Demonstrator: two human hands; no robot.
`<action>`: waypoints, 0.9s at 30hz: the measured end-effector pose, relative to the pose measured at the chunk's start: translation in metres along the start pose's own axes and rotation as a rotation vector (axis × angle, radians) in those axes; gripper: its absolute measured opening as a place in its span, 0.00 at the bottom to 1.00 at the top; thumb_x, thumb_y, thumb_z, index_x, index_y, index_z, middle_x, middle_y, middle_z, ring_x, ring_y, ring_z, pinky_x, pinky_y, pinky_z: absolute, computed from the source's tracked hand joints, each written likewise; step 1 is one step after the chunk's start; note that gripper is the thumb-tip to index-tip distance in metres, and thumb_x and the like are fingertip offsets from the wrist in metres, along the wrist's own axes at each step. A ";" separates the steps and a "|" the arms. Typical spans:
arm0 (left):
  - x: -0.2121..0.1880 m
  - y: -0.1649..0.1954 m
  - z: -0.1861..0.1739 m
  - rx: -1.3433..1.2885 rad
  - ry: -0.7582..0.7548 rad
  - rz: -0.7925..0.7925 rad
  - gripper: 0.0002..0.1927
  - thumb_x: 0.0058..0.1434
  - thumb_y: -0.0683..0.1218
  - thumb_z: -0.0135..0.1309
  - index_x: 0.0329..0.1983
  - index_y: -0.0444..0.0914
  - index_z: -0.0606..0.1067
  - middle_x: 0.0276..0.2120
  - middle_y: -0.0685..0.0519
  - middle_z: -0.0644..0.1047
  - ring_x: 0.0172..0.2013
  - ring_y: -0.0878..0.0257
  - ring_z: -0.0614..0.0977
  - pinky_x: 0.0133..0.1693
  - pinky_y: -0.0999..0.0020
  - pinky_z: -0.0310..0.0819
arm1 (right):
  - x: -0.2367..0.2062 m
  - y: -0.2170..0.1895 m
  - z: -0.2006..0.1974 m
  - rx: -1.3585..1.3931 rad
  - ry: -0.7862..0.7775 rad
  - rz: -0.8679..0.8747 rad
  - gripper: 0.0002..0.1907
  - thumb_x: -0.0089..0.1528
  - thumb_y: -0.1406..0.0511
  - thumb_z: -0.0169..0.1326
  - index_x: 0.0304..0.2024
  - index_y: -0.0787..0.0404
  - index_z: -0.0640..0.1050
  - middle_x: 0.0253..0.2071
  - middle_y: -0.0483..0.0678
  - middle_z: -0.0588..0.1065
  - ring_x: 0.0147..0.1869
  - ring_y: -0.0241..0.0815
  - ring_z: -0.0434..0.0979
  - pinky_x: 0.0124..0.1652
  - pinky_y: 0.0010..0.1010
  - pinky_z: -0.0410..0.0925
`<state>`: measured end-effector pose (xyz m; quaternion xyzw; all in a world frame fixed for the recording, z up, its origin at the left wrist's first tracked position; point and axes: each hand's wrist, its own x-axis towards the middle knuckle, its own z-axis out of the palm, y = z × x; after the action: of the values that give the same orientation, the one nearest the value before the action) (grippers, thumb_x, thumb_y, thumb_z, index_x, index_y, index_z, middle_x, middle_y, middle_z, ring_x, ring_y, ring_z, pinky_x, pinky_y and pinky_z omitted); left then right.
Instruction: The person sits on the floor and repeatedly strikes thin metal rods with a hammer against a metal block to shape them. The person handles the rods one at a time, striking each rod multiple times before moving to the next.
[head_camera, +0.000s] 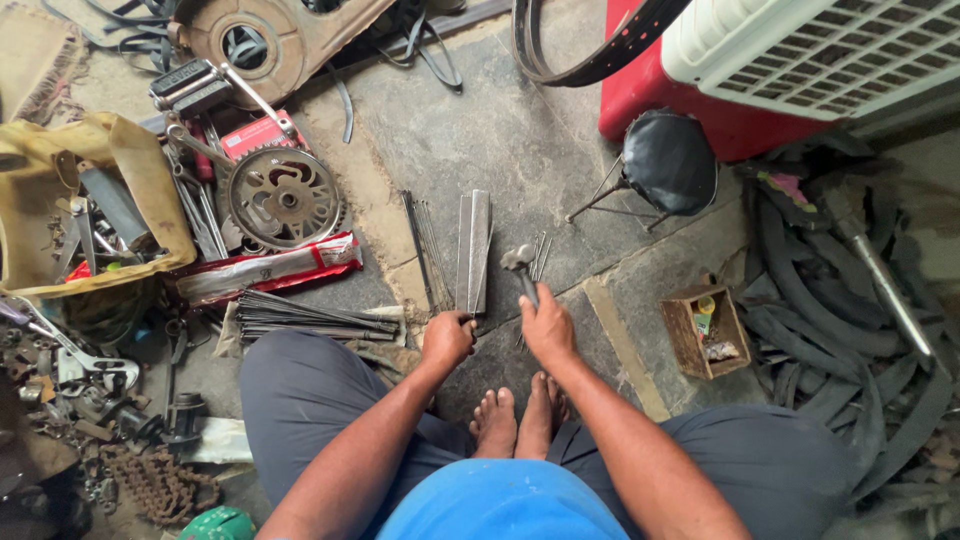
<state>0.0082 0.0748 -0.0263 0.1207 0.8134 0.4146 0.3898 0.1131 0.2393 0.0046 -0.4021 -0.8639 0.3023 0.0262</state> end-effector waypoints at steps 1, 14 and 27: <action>-0.001 0.001 -0.001 0.001 0.009 -0.009 0.10 0.64 0.46 0.56 0.40 0.36 0.83 0.20 0.47 0.81 0.19 0.60 0.84 0.28 0.63 0.78 | 0.000 0.004 -0.001 -0.001 0.006 0.030 0.18 0.66 0.55 0.53 0.52 0.58 0.73 0.35 0.65 0.79 0.42 0.71 0.79 0.42 0.58 0.70; -0.009 0.007 -0.013 0.331 0.179 0.183 0.11 0.56 0.45 0.56 0.40 0.39 0.84 0.34 0.37 0.81 0.38 0.39 0.83 0.45 0.47 0.76 | 0.006 -0.007 0.000 0.059 0.014 0.005 0.16 0.65 0.56 0.54 0.48 0.60 0.74 0.33 0.64 0.78 0.41 0.71 0.79 0.39 0.56 0.69; -0.014 -0.008 -0.015 0.464 0.111 0.103 0.09 0.55 0.41 0.53 0.32 0.35 0.83 0.31 0.33 0.80 0.37 0.37 0.83 0.44 0.45 0.77 | 0.000 -0.029 -0.007 0.022 0.022 -0.197 0.18 0.66 0.58 0.51 0.55 0.59 0.72 0.42 0.63 0.79 0.45 0.70 0.78 0.42 0.56 0.70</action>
<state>0.0077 0.0540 -0.0203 0.2253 0.8998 0.2421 0.2847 0.0957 0.2282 0.0262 -0.3182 -0.8955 0.3032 0.0696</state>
